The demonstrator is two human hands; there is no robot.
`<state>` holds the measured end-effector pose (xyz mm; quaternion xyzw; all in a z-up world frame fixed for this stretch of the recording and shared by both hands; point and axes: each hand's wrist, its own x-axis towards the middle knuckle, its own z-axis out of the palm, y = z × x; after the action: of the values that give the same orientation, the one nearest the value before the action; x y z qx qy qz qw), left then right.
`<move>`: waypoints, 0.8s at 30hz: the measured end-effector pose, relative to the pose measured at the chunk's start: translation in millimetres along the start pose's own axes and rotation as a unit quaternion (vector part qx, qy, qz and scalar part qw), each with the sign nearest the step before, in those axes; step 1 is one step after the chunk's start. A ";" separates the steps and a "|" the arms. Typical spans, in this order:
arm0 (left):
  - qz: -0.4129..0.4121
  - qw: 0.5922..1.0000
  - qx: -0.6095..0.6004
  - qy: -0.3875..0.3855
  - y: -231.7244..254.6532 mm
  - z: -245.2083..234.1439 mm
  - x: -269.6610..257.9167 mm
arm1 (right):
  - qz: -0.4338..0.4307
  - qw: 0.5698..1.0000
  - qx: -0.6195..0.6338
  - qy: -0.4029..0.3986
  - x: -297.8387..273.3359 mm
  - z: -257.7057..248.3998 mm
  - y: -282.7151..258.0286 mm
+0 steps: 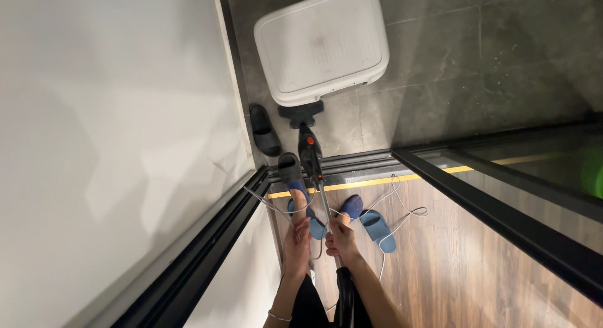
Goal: The person removes a rubber mat from the balcony floor, then uses a corded stick vacuum to clean the tiled balcony area. The person moves the vacuum back and forth across the floor, covering the space near the washing machine and sliding door.
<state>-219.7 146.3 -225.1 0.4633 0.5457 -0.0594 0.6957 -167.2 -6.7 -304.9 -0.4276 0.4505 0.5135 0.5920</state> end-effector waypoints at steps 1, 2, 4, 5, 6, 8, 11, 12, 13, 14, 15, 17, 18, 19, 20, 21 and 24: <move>0.005 1.000 -0.007 -0.005 5.5 -1.3 -1.8 | -0.001 1.000 0.022 -0.001 -0.7 -4.2 2.4; 0.010 1.000 -0.015 -0.010 10.6 -2.4 -3.9 | -0.002 0.999 0.044 -0.002 -2.9 -9.2 3.4; 0.000 1.000 -0.019 -0.010 17.6 -2.3 -5.7 | -0.009 0.998 0.033 0.046 -11.8 -23.7 2.0; -0.013 1.000 -0.015 -0.005 21.0 -2.9 -6.7 | -0.015 0.997 0.029 0.069 -17.4 -30.2 0.3; -0.027 1.000 -0.010 0.000 23.8 -2.5 -7.5 | -0.008 0.996 0.057 0.070 -23.2 -37.1 -2.5; 0.009 1.000 0.007 -0.016 26.0 0.0 -12.0 | 0.004 0.991 0.116 0.071 -39.4 -55.2 -7.7; 0.033 0.999 0.001 -0.043 32.8 4.2 -16.4 | -0.035 0.977 0.210 0.028 -55.1 -76.5 -25.2; 0.037 0.998 -0.006 -0.054 36.8 8.8 -16.1 | -0.048 0.971 0.232 -0.018 -54.2 -83.2 -42.1; 0.039 0.997 0.020 -0.066 39.2 12.0 -18.6 | -0.059 0.964 0.251 -0.064 -56.0 -91.3 -56.4; 0.043 0.995 0.047 -0.078 42.8 14.2 -21.2 | -0.070 0.954 0.269 -0.109 -60.6 -97.2 -65.1; 0.046 0.992 0.074 -0.087 46.4 17.7 -26.1 | -0.068 0.956 0.270 -0.098 -64.3 -100.1 -75.7; 0.041 0.991 0.081 -0.099 54.4 31.0 -37.2 | -0.064 0.958 0.268 -0.079 -68.6 -98.5 -114.8; 0.041 0.990 0.084 -0.104 58.9 40.7 -42.4 | -0.065 0.970 0.229 -0.051 -79.3 -96.7 -124.7; 0.060 0.988 0.074 -0.121 64.3 51.8 -46.6 | -0.067 0.979 0.190 -0.023 -92.3 -93.4 -129.7; 0.079 0.985 0.065 -0.139 69.4 63.9 -50.5 | -0.069 0.986 0.152 0.006 -108.1 -89.8 -134.6; 0.093 0.981 0.057 -0.159 72.3 74.9 -57.4 | -0.080 0.985 0.151 0.005 -127.3 -89.1 -135.8; 0.043 0.970 0.188 -0.145 79.1 110.6 -65.4 | -0.106 0.986 0.131 0.017 -181.7 -94.9 -138.2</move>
<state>-121.2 84.7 -128.8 0.5948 0.3976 -0.1978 0.6701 -51.0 -153.8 -143.9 -0.4005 0.4760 0.3776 0.6859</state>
